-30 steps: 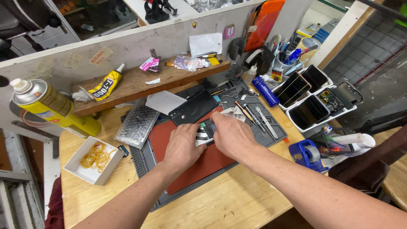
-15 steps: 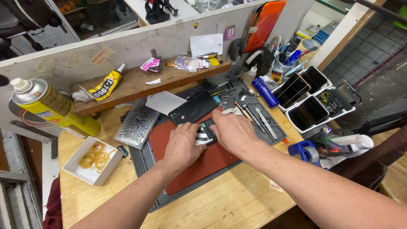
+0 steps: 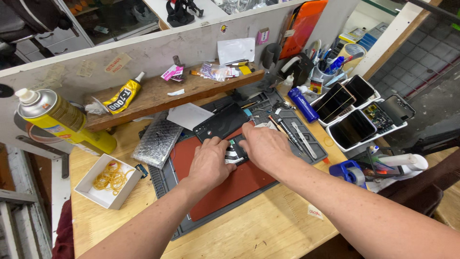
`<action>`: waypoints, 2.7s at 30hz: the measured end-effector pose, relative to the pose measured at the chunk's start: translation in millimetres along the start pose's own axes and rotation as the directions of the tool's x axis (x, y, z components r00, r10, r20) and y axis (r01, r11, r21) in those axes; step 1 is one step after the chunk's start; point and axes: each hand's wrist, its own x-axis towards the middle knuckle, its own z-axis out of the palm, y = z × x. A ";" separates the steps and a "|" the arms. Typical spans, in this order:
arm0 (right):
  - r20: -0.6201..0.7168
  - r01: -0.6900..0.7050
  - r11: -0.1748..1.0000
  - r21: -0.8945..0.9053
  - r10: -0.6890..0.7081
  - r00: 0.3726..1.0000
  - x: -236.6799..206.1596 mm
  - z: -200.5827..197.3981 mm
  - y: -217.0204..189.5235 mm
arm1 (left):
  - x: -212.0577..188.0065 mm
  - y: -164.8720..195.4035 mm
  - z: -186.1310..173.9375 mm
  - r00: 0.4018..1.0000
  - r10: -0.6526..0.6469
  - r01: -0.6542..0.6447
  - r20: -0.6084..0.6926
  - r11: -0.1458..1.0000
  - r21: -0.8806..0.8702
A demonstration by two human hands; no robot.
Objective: The person reassembles a disassembled smartphone on a workbench. They use a screwdriver to fasten screws, align and attach the back cover, and then connect a charging cable to test the device. The phone powers on and displays the lock screen.
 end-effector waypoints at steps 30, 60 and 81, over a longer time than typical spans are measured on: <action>0.159 -0.588 0.808 -0.022 0.584 0.796 23.6 23.4 158.6 | -3.4 16.0 -9.0 0.997 0.057 -0.066 0.060 0.986 0.155; -0.068 -0.438 0.361 0.823 0.829 0.555 12.8 31.3 180.7 | -35.1 14.2 -6.4 0.983 0.033 -0.059 0.181 0.989 0.139; 0.106 -0.127 -0.023 0.992 0.705 0.702 20.8 21.9 167.4 | -23.5 13.7 -8.2 0.987 -0.103 0.090 0.123 0.990 0.106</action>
